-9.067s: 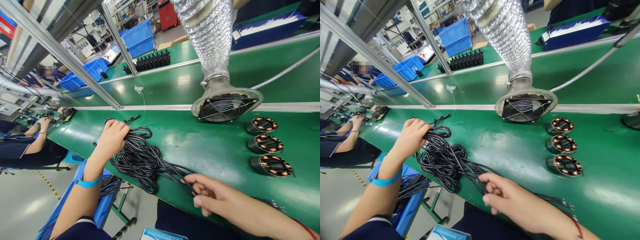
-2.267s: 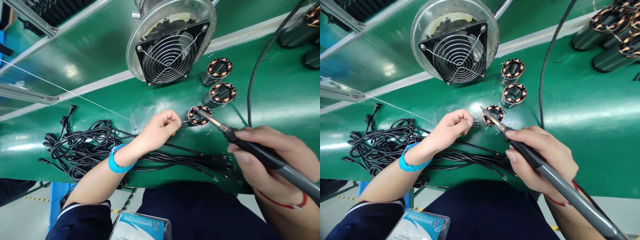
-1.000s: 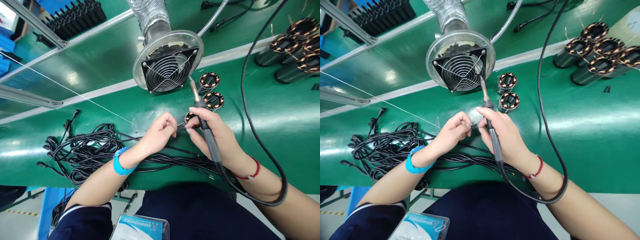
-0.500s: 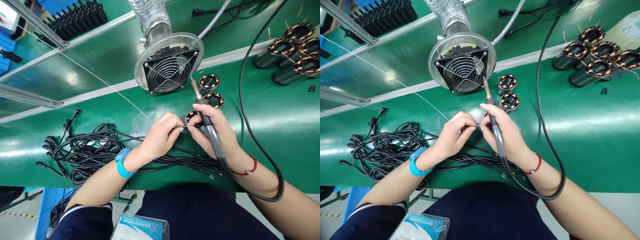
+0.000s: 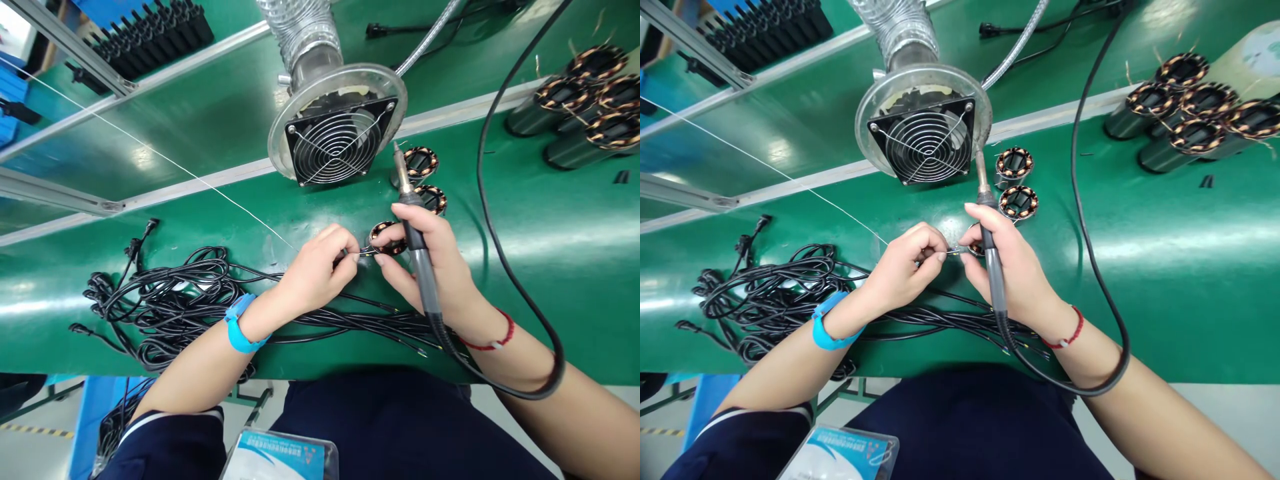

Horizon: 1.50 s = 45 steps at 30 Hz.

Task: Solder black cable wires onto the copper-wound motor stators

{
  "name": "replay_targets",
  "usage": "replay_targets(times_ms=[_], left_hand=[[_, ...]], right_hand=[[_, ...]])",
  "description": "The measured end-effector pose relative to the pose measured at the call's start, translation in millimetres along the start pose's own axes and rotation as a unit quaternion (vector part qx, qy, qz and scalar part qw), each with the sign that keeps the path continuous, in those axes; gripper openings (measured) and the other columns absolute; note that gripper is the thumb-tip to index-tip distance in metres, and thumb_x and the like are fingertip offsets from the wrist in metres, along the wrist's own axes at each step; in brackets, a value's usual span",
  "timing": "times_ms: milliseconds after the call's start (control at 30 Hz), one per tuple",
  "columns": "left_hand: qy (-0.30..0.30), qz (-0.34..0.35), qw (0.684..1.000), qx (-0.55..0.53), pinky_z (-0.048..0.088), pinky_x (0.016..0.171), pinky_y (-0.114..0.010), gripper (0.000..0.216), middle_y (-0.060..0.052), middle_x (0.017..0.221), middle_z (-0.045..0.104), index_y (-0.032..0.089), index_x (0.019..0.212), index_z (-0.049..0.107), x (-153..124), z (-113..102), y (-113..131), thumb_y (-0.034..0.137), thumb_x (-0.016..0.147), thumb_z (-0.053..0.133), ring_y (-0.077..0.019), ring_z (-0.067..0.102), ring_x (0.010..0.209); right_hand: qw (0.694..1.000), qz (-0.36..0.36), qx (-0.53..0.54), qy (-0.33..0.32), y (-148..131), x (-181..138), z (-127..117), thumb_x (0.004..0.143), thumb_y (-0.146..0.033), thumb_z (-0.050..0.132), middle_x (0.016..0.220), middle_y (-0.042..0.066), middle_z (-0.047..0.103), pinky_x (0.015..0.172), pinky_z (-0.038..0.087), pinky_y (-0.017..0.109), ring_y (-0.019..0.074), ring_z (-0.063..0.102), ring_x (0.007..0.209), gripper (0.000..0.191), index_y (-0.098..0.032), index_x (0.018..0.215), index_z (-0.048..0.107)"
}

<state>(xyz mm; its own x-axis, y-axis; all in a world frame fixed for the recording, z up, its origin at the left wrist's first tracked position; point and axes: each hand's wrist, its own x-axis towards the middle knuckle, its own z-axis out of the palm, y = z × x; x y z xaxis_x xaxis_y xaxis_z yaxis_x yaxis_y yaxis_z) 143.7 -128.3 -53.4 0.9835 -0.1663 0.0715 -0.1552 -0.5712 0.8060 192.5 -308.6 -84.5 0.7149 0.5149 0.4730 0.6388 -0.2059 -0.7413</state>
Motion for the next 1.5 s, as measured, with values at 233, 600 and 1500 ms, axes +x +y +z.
replay_targets(times_ms=[233,600,1500], left_hand=[[-0.004,-0.025,0.999,-0.03,0.038,0.063,-0.023,0.014,0.002,0.074,0.05,0.018,0.075,0.049,0.9,0.3,1.6,0.005,0.08,0.049,-0.0098,0.044,0.066],[-0.016,0.068,0.993,0.093,0.047,0.075,-0.028,0.01,-0.005,0.09,0.06,0.019,0.083,0.052,-5.8,3.5,-3.3,0.015,0.091,0.046,-0.0152,0.056,0.086],[0.023,-0.087,0.995,-0.042,0.037,0.056,-0.02,0.013,0.003,0.073,0.052,0.016,0.072,0.055,6.6,-3.5,-12.9,0.005,0.078,0.057,-0.0059,0.043,0.057]], right_hand=[[0.999,-0.028,-0.023,-0.008,0.5,-1.0,0.1,0.087,-0.014,0.059,0.088,-0.002,0.067,0.084,0.054,0.037,0.0164,0.067,0.085,0.059,-0.033,0.138,0.038],[1.0,-0.02,-0.022,-0.009,-2.5,-0.9,-0.8,0.087,-0.013,0.059,0.085,-0.003,0.066,0.086,0.055,0.034,0.0143,0.067,0.083,0.055,-0.029,0.137,0.041],[0.99,-0.035,-0.129,-0.045,9.6,15.5,5.9,0.092,-0.019,0.053,0.096,0.003,0.072,0.081,0.058,0.039,0.0208,0.069,0.087,0.042,-0.023,0.133,0.047]])
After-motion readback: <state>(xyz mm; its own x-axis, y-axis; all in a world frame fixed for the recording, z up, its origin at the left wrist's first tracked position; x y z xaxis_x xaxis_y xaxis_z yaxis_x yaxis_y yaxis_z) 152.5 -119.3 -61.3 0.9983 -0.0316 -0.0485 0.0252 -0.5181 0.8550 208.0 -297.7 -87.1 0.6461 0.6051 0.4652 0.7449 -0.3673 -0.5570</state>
